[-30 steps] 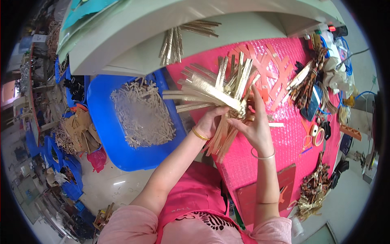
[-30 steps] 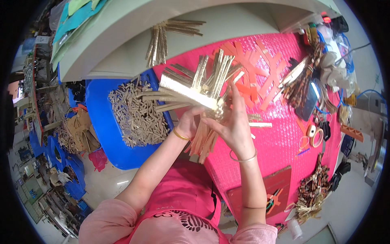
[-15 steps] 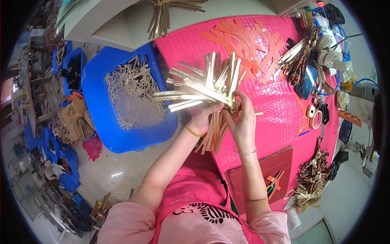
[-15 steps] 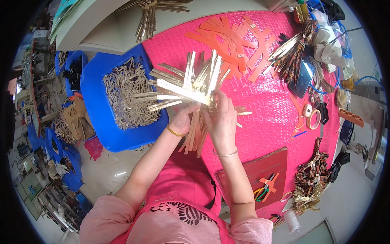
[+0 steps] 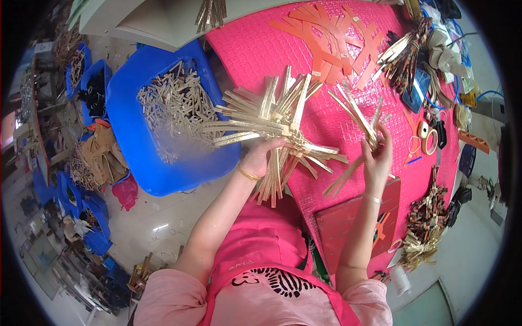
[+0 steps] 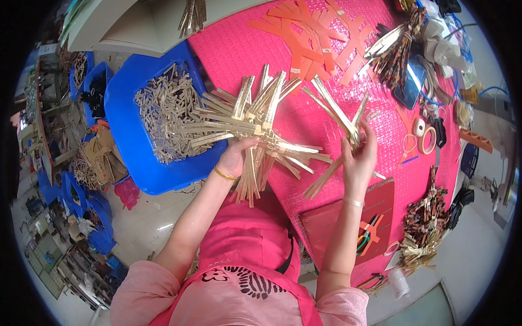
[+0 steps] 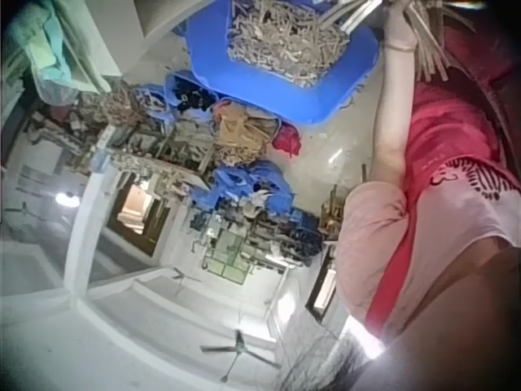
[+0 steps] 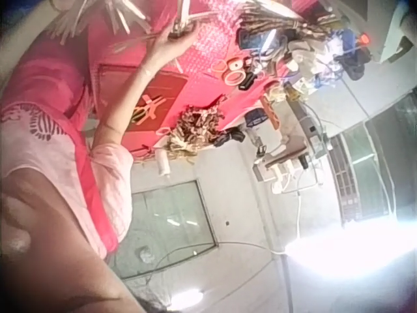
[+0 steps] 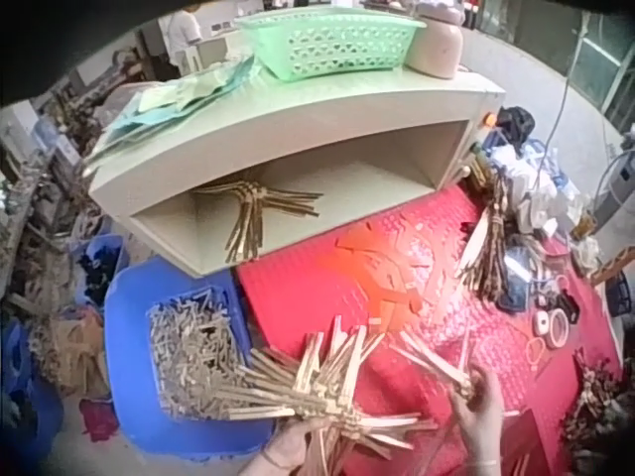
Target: The recorder is assembling gold and red decorative straw or paper crosses, cutting materials with scissors and aligning pieces by hand.
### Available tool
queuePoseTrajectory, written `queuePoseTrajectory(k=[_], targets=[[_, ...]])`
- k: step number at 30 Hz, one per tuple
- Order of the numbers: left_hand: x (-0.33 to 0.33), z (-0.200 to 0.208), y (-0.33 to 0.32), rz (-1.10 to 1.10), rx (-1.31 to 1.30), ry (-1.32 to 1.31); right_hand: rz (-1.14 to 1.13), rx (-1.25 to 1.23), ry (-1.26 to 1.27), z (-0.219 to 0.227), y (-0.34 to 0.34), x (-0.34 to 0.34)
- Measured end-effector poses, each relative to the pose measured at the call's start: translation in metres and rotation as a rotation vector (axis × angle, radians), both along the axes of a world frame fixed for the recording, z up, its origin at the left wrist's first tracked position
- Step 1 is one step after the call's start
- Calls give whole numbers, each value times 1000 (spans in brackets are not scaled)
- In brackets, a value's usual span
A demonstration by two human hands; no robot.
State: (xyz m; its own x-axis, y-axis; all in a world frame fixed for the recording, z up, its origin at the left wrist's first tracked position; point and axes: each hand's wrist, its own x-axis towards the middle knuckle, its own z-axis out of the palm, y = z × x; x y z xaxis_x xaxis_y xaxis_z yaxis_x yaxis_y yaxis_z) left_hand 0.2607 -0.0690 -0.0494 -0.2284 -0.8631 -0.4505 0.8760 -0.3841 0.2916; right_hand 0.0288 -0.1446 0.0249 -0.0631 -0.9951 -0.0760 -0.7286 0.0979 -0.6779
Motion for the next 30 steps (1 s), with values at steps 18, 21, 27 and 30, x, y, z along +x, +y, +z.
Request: queuePoseTrajectory(k=[18, 21, 27, 30], targets=[[17, 11, 19, -148, 18, -7, 203, -89, -98, 38, 58, 117], [12, 10, 21, -223, -38, -113, 324, -177, 218, 21, 54, 141], [10, 8, 24, -123, -63, -52, 267, 18, -75, 16, 51, 119], [9, -3, 20, -46, -92, -154, 125, 8, -259, 38, 57, 96]])
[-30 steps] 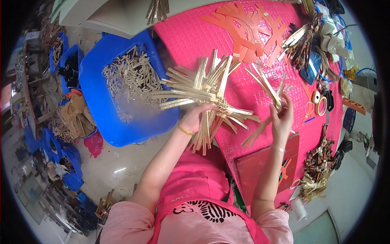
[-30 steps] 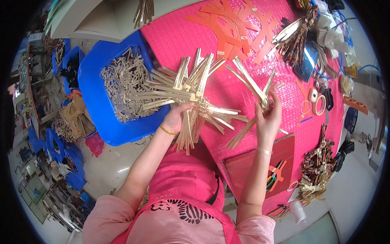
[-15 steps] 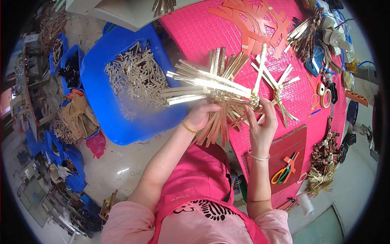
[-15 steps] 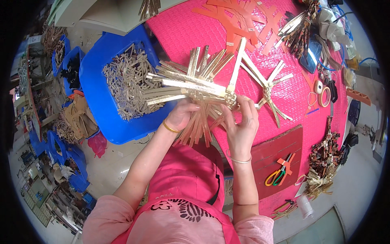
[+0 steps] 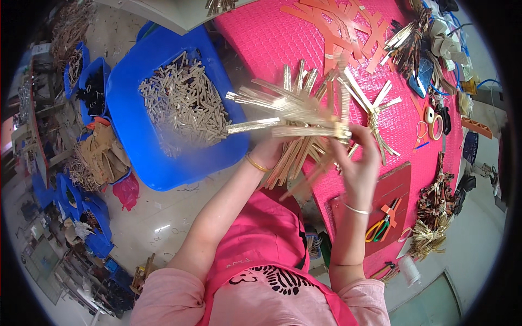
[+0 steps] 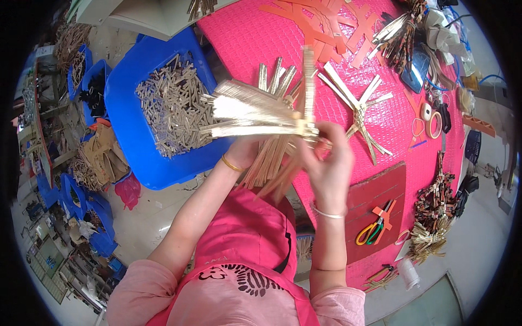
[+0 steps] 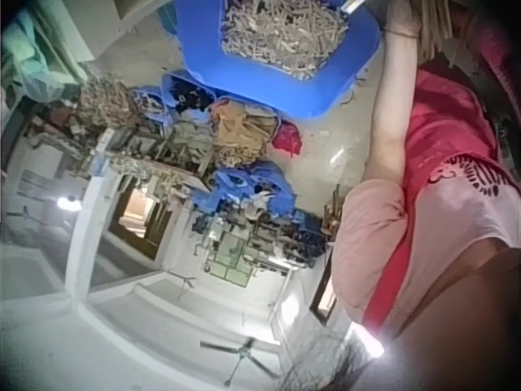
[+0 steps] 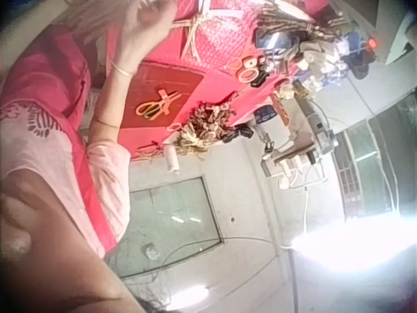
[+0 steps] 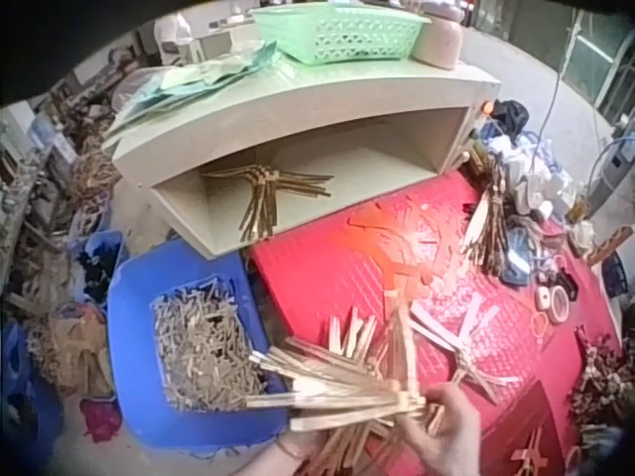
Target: The recorder is assembling gold and red decorative straw or paper crosses, cutting materials with scissors and aligning pieces by hand.
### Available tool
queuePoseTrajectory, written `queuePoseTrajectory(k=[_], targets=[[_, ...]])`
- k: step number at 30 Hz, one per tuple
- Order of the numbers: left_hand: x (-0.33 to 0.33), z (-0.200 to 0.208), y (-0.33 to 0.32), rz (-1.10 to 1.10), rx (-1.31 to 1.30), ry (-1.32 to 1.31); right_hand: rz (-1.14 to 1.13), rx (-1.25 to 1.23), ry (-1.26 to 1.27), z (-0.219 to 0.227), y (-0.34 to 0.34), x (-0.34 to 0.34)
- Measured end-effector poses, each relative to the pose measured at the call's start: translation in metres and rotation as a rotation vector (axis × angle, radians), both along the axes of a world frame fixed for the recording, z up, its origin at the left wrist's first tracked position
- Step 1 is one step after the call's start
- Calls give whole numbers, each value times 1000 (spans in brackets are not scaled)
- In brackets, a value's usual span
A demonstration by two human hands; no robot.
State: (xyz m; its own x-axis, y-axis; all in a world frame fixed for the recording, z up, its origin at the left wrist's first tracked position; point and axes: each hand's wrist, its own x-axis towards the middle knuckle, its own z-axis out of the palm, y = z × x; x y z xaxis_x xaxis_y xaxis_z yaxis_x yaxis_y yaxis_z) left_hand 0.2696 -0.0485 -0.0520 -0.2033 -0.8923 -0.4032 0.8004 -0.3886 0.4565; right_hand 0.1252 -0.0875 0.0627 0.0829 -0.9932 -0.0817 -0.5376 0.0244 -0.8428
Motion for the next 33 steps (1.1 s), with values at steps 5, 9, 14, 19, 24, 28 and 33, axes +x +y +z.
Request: queuePoseTrajectory(k=[5, 9, 14, 19, 24, 28, 33], targets=[[-8, 4, 0, -52, 75, 100, -48, 252, -211, -2, -10, -24], [-20, 9, 0, 9, -48, 81, 31, 454, -478, -30, -8, -10], [-24, 10, -2, 38, 105, 86, -31, 424, -511, -30, 1, -6], [-14, 10, 1, 173, 198, 21, -315, 78, -285, 9, 10, -46], [-10, 11, 1, 17, 182, 86, -251, -43, 437, -62, -43, -112], [-7, 19, 5, -12, 92, 47, 11, -299, 374, -38, -23, -55], [-8, 22, 1, -39, 5, 86, 250, 13, 117, -45, -1, 2]])
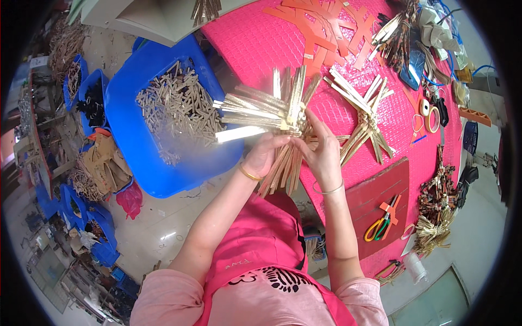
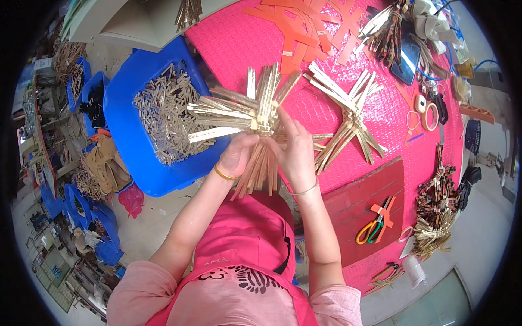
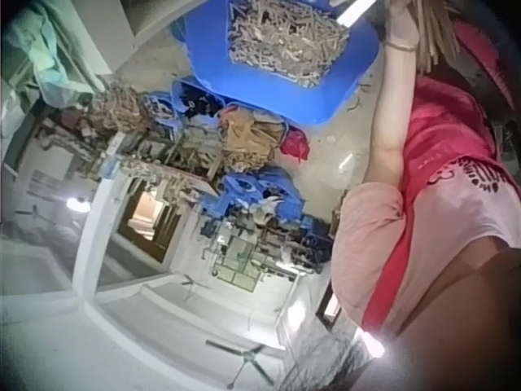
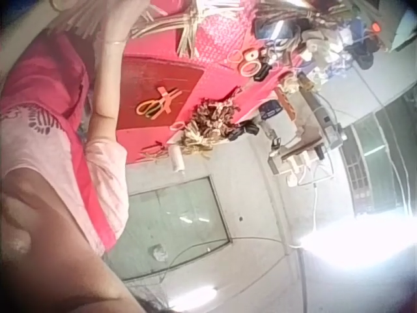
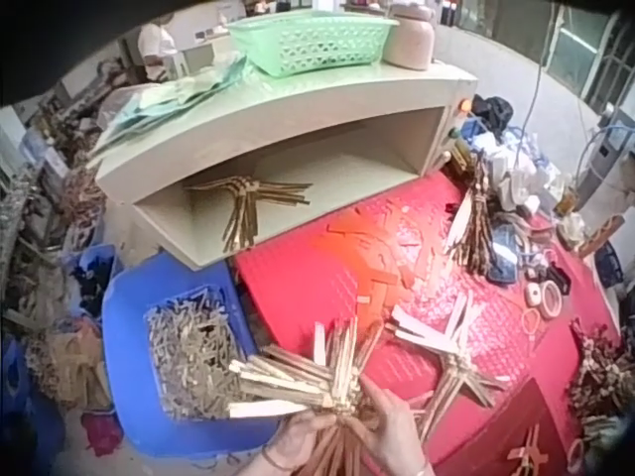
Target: The recorder is assembling gold and red decorative straw or paper crosses, cutting materials with scissors and aligning pieces by hand.
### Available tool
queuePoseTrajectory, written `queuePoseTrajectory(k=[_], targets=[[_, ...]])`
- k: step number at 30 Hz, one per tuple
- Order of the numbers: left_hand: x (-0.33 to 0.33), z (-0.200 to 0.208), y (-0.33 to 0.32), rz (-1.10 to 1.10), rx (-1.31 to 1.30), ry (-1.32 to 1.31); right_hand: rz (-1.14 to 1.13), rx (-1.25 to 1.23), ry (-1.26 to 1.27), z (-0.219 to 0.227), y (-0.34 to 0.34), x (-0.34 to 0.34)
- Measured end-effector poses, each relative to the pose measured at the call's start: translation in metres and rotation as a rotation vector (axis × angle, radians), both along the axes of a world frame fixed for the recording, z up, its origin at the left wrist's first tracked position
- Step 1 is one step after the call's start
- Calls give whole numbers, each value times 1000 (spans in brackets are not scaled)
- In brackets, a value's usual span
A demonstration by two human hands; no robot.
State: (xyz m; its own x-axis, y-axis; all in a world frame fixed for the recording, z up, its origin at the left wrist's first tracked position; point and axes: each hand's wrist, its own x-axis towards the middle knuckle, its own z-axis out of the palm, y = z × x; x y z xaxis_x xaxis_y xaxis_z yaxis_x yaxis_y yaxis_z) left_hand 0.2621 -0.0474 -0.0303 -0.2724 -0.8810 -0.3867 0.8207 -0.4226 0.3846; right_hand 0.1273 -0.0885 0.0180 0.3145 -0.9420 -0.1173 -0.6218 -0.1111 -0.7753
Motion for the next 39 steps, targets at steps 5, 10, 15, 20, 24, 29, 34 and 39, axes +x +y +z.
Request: queuePoseTrajectory(k=[5, 10, 15, 20, 24, 29, 34, 39], targets=[[7, -1, 6, -54, 54, 65, -173, 194, -131, 14, 6, 9], [3, -5, 8, -14, 64, 13, -318, 215, -68, 8, 7, 15], [12, -2, 11, 75, 19, -194, -487, -76, -107, 37, -4, -20], [9, 8, 6, 42, 54, -92, -512, 27, 276, 21, -38, -82], [13, 10, 9, 77, 84, -177, -611, 93, -355, 90, -11, -70], [14, 8, 8, 65, 54, -125, -621, 24, -31, 81, -23, -84], [-1, 15, 5, 18, 52, -201, -362, -376, 390, -3, -23, -90], [-10, 19, 8, -31, 26, -126, -263, 237, -182, 6, 8, -11]])
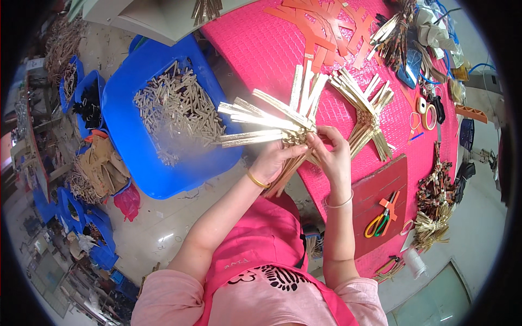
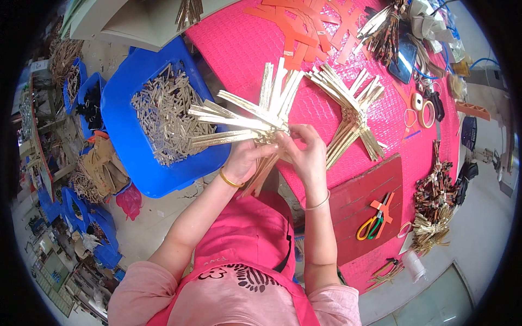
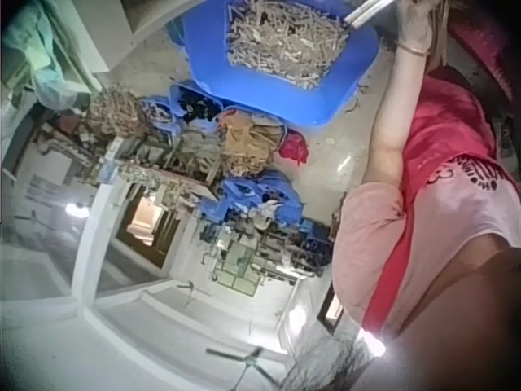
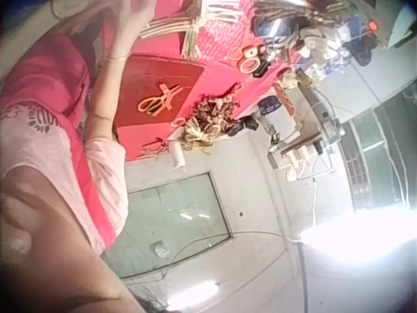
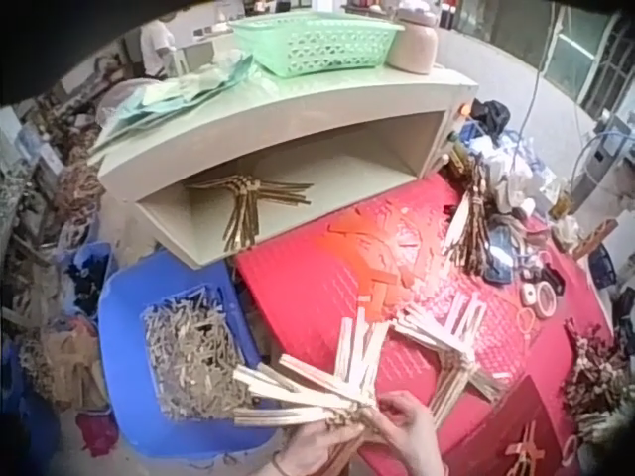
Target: The recorder is assembling gold and red decorative straw or paper crosses, cutting materials with scissors and aligning pieces by hand.
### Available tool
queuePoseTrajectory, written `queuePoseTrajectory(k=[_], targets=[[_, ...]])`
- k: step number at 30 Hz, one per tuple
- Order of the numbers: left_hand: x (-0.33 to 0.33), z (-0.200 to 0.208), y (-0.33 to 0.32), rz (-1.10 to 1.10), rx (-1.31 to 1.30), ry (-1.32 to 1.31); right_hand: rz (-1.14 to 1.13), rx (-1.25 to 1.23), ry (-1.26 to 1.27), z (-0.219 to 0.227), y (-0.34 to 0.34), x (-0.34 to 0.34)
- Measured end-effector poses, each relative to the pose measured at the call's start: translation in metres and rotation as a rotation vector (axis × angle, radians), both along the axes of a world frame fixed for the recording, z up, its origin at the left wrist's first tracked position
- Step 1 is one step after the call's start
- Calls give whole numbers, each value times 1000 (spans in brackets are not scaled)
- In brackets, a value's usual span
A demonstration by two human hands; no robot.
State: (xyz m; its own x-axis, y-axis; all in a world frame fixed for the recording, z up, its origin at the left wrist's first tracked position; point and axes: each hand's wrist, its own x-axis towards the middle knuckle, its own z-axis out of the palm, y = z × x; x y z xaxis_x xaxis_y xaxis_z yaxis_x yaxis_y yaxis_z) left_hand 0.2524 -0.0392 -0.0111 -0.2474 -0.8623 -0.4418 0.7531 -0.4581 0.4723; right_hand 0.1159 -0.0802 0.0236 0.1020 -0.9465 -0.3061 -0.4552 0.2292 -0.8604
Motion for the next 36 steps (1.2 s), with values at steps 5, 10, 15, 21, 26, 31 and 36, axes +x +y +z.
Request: queuePoseTrajectory(k=[5, 10, 15, 21, 26, 31, 36], targets=[[3, -5, 1, 19, 35, 25, -89, -50, -86, 0, 6, 9], [7, 5, -1, 60, 41, -110, -262, 10, -12, 14, 21, 1], [20, 1, -5, 42, -26, -106, -445, -225, 172, 52, -9, -60], [13, 2, -8, 57, 81, 206, -131, -511, 469, 1, -16, -48], [15, 3, -7, -16, 54, 15, 8, 83, -29, -1, 5, 19], [21, 15, -15, -35, 55, -7, -75, 9, -192, 4, 12, 34], [52, 14, -74, 94, -49, -100, -409, -248, -244, 39, 1, -10]])
